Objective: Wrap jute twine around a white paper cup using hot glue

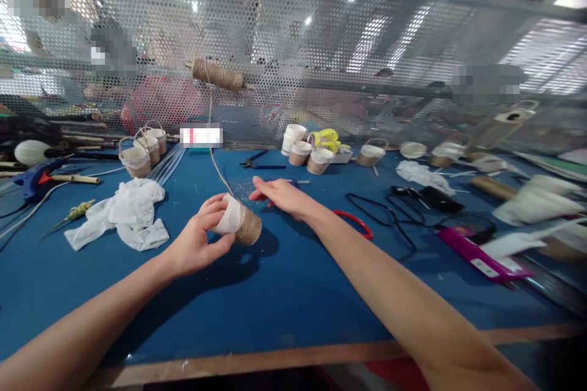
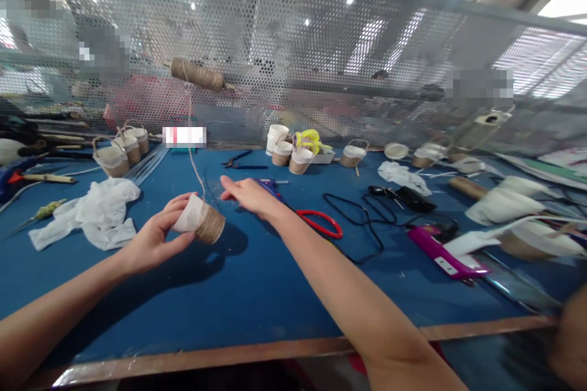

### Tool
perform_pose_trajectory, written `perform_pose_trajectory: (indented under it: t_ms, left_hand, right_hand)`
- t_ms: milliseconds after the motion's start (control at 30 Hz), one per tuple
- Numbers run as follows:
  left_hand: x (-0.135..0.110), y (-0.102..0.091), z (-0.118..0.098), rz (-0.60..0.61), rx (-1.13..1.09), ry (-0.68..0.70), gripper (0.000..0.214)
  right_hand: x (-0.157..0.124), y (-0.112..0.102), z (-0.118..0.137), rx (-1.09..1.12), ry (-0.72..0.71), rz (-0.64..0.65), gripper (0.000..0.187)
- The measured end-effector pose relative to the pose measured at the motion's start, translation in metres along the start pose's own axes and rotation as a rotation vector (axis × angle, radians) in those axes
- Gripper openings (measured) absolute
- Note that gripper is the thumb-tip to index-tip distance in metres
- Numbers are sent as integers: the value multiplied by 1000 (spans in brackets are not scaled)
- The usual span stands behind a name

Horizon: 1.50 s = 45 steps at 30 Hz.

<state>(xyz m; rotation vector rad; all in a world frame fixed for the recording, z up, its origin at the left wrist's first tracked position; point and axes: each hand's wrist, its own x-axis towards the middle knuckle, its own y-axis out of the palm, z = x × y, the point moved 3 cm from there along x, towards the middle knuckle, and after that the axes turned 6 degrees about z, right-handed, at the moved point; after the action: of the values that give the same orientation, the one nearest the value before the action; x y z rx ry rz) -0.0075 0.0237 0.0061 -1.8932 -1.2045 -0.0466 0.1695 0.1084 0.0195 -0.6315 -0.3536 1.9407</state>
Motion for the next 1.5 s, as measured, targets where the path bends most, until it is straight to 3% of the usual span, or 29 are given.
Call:
perform_pose_trajectory:
  t_ms: [133,267,333,467,700,867,1067,1367,1500]
  left_hand:
    - [-1,1,-9,28,98,102,16]
    - [-1,-1,-20,48,179,179,13]
    - [-1,-2,-25,66,201,213,12]
    - [-1,-1,-28,94,156,196,12]
    - [-3,5,-11,156,-338,-180,20]
    - [-7,9,-4,167,-610,-364,33]
    - [-7,8,-10,173,-618,-334,27]
    - [-7,5,-12,147,-554,-267,41]
    - [-7,3,-14,147,-526,-242,36]
  right_hand:
    - [-7,35,13,276,-69,261,59]
    - [-12,40,16,519,-136,299,27]
    - [-17,37,16,602,-159,291,22]
    - [-33,28,15,696,-227,204,20]
    - [-57,13,19,636,-399,-76,16]
    - [-61,11,18,510,-397,-225,19]
    - [-57,12,13,410,-386,-280,18]
    - [-55,15,10,330,-350,-297,13]
    - [-54,17,10,309,-336,-291,12]
